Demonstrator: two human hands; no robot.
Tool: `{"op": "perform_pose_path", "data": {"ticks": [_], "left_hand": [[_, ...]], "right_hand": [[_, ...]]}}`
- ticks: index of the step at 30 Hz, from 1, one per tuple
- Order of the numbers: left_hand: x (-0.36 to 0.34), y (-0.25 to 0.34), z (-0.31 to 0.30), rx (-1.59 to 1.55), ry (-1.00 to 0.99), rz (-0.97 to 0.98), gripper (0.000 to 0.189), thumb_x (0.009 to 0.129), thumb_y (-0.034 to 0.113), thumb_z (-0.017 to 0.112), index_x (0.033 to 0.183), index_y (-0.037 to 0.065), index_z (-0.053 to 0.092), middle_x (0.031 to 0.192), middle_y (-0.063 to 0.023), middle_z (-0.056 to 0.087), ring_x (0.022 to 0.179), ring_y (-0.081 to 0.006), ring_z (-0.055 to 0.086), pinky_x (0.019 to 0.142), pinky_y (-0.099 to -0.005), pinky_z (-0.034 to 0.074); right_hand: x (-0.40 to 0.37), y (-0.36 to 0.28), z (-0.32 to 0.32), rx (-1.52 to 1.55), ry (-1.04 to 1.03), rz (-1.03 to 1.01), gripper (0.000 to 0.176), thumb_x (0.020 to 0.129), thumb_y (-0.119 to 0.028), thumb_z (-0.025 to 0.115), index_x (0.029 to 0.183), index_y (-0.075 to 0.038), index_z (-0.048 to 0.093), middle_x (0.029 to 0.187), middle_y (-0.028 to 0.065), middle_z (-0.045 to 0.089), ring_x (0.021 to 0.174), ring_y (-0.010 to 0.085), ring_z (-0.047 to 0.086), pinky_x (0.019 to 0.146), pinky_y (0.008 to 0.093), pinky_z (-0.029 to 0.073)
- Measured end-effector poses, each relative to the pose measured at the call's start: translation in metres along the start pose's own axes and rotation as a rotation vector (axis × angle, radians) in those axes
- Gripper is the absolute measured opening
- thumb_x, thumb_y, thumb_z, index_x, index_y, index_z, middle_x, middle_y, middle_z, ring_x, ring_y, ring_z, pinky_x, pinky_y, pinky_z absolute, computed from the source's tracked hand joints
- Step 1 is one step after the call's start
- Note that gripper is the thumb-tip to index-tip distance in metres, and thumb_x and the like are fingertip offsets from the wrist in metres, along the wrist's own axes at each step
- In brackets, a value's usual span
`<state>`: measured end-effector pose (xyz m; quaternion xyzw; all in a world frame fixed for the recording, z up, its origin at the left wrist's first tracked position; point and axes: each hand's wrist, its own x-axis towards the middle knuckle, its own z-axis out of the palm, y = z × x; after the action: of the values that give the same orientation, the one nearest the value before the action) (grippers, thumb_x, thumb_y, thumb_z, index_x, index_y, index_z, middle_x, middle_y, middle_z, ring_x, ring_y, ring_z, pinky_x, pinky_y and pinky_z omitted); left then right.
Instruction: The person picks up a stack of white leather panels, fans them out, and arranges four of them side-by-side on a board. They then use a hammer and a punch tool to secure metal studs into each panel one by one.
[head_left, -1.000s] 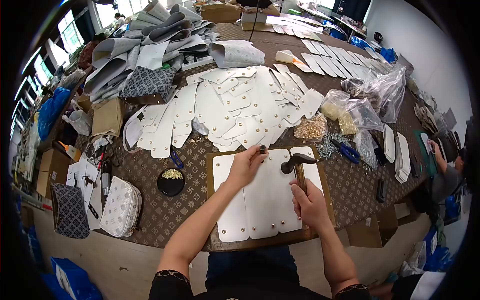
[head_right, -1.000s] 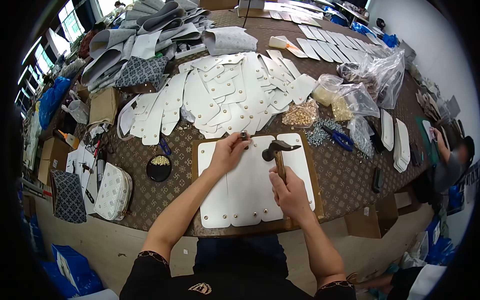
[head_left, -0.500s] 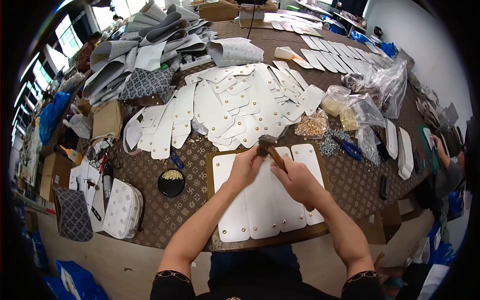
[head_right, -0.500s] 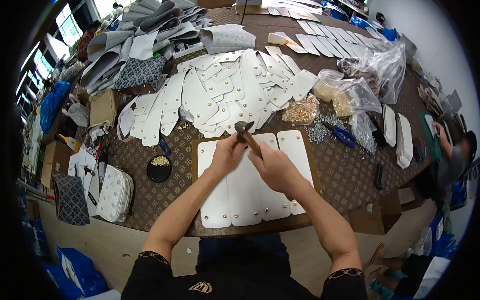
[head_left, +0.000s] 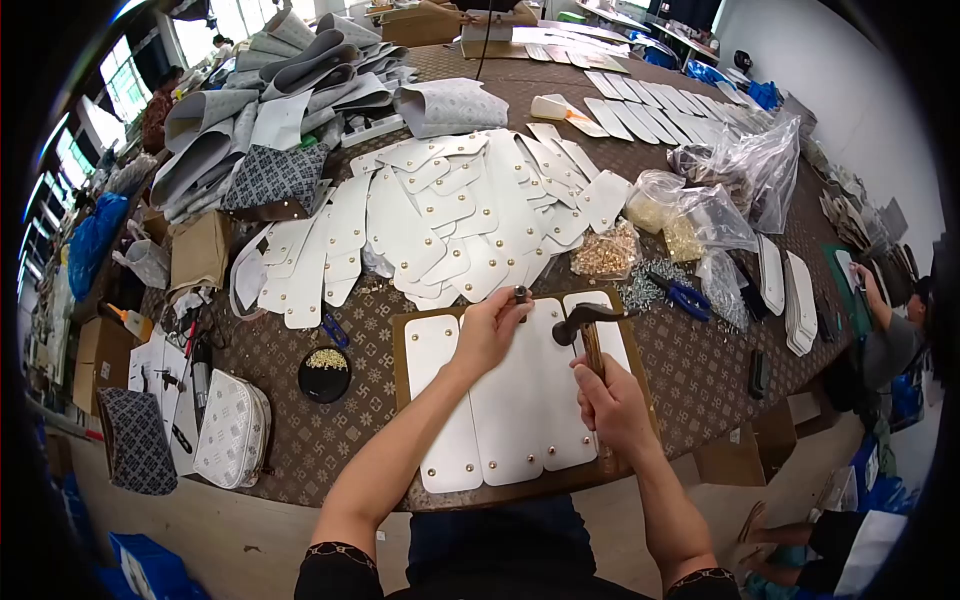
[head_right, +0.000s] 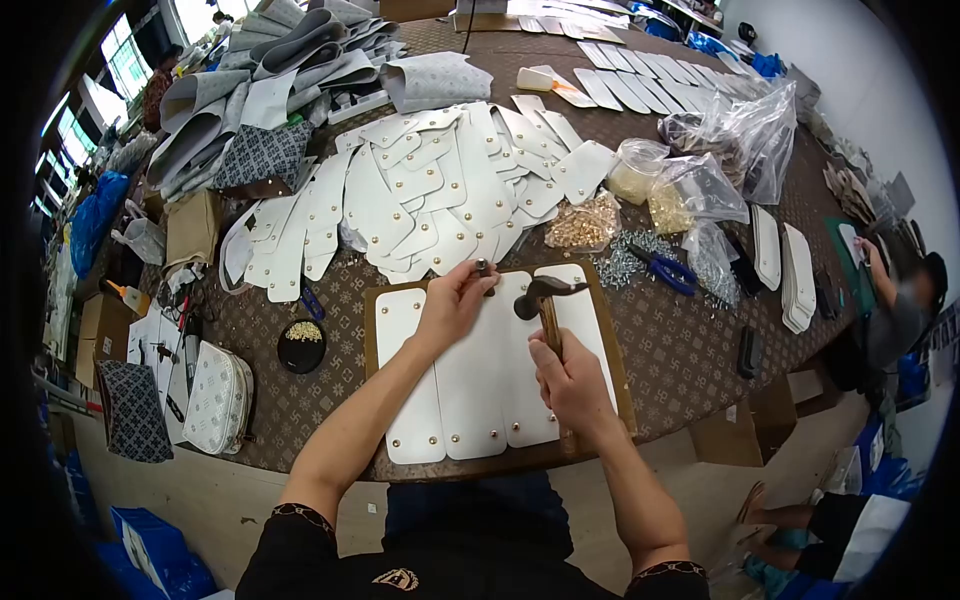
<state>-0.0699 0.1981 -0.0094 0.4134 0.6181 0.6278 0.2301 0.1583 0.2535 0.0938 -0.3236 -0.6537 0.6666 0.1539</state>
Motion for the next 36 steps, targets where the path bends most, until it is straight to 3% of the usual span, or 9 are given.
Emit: {"op": "perform_pose_path", "data": {"ticks": [3, 8, 9, 11, 14, 16, 31, 33, 36], "left_hand": [[-0.002, 0.005, -0.002, 0.009, -0.021, 0.011, 0.013, 0.104, 0.002, 0.062, 0.114, -0.005, 0.066, 0.097, -0.0037, 0.074, 0.086, -0.0068, 0.063, 0.081, -0.0228, 0.052], [-0.001, 0.005, 0.001, 0.053, 0.014, 0.077, 0.015, 0.103, 0.002, 0.063, 0.116, -0.004, 0.066, 0.091, -0.0045, 0.073, 0.080, -0.0074, 0.062, 0.076, -0.0242, 0.052], [-0.002, 0.007, 0.000, 0.055, 0.019, 0.082, 0.015, 0.103, 0.002, 0.063, 0.116, -0.004, 0.066, 0.091, -0.0045, 0.073, 0.080, -0.0074, 0.062, 0.076, -0.0242, 0.052], [-0.004, 0.014, -0.001, 0.154, 0.013, 0.123, 0.015, 0.102, 0.003, 0.065, 0.116, -0.003, 0.068, 0.089, -0.0078, 0.074, 0.078, -0.0088, 0.063, 0.074, -0.0255, 0.052], [-0.002, 0.003, 0.001, 0.175, 0.062, 0.215, 0.017, 0.100, 0.008, 0.070, 0.114, -0.002, 0.069, 0.081, -0.0165, 0.070, 0.068, -0.0184, 0.062, 0.068, -0.0314, 0.052], [-0.007, 0.009, -0.001, 0.183, -0.002, 0.021, 0.017, 0.100, 0.004, 0.069, 0.115, -0.004, 0.070, 0.089, -0.0109, 0.075, 0.079, -0.0103, 0.065, 0.074, -0.0261, 0.053], [0.022, 0.009, 0.043, 0.012, -0.099, 0.069, 0.018, 0.103, 0.006, 0.066, 0.119, -0.004, 0.068, 0.100, -0.0075, 0.077, 0.091, -0.0101, 0.069, 0.085, -0.0262, 0.055], [0.022, 0.011, 0.043, 0.066, -0.090, 0.027, 0.018, 0.103, 0.006, 0.066, 0.118, -0.003, 0.068, 0.099, -0.0071, 0.077, 0.089, -0.0088, 0.068, 0.083, -0.0258, 0.055], [0.025, 0.006, 0.044, 0.039, -0.090, 0.019, 0.019, 0.103, 0.007, 0.067, 0.118, -0.003, 0.069, 0.096, -0.0074, 0.077, 0.086, -0.0077, 0.066, 0.080, -0.0256, 0.054]], "right_hand": [[-0.007, -0.069, -0.003, -0.125, -0.005, -0.191, 0.022, 0.111, -0.020, 0.053, 0.116, 0.000, 0.060, 0.065, -0.0023, 0.050, 0.046, 0.0037, 0.040, 0.043, 0.0226, 0.034], [0.018, -0.119, 0.008, 0.340, -0.063, -1.170, 0.026, 0.112, -0.022, 0.046, 0.125, 0.000, 0.053, 0.065, -0.0046, 0.046, 0.053, 0.0045, 0.041, 0.050, 0.0230, 0.036], [0.029, -0.102, 0.011, 0.340, -0.068, -1.175, 0.026, 0.112, -0.022, 0.046, 0.125, 0.000, 0.053, 0.065, -0.0046, 0.046, 0.053, 0.0045, 0.041, 0.050, 0.0230, 0.036], [0.048, -0.062, 0.015, -0.509, -0.009, -0.451, 0.024, 0.111, -0.024, 0.051, 0.112, -0.002, 0.059, 0.067, -0.0019, 0.050, 0.049, 0.0070, 0.045, 0.047, 0.0255, 0.039], [0.048, -0.024, 0.011, -0.352, -0.031, -0.174, 0.024, 0.110, -0.025, 0.055, 0.108, -0.001, 0.060, 0.067, -0.0020, 0.050, 0.049, 0.0065, 0.045, 0.045, 0.0245, 0.036], [0.018, -0.018, 0.012, -0.050, 0.056, -0.045, 0.025, 0.111, -0.026, 0.054, 0.110, -0.002, 0.058, 0.066, -0.0023, 0.047, 0.048, 0.0071, 0.043, 0.045, 0.0246, 0.036], [-0.008, -0.008, -0.025, 0.031, 0.088, -0.020, 0.025, 0.110, -0.025, 0.057, 0.113, -0.001, 0.061, 0.068, -0.0024, 0.050, 0.051, 0.0046, 0.044, 0.046, 0.0232, 0.037], [-0.012, -0.060, -0.027, -0.036, 0.084, -0.181, 0.025, 0.111, -0.024, 0.054, 0.114, 0.000, 0.060, 0.069, -0.0026, 0.051, 0.051, 0.0039, 0.043, 0.047, 0.0226, 0.037], [-0.009, -0.112, -0.026, 0.112, 0.163, -0.796, 0.024, 0.111, -0.022, 0.053, 0.116, 0.001, 0.057, 0.068, -0.0022, 0.050, 0.052, 0.0035, 0.043, 0.047, 0.0223, 0.035]]}}
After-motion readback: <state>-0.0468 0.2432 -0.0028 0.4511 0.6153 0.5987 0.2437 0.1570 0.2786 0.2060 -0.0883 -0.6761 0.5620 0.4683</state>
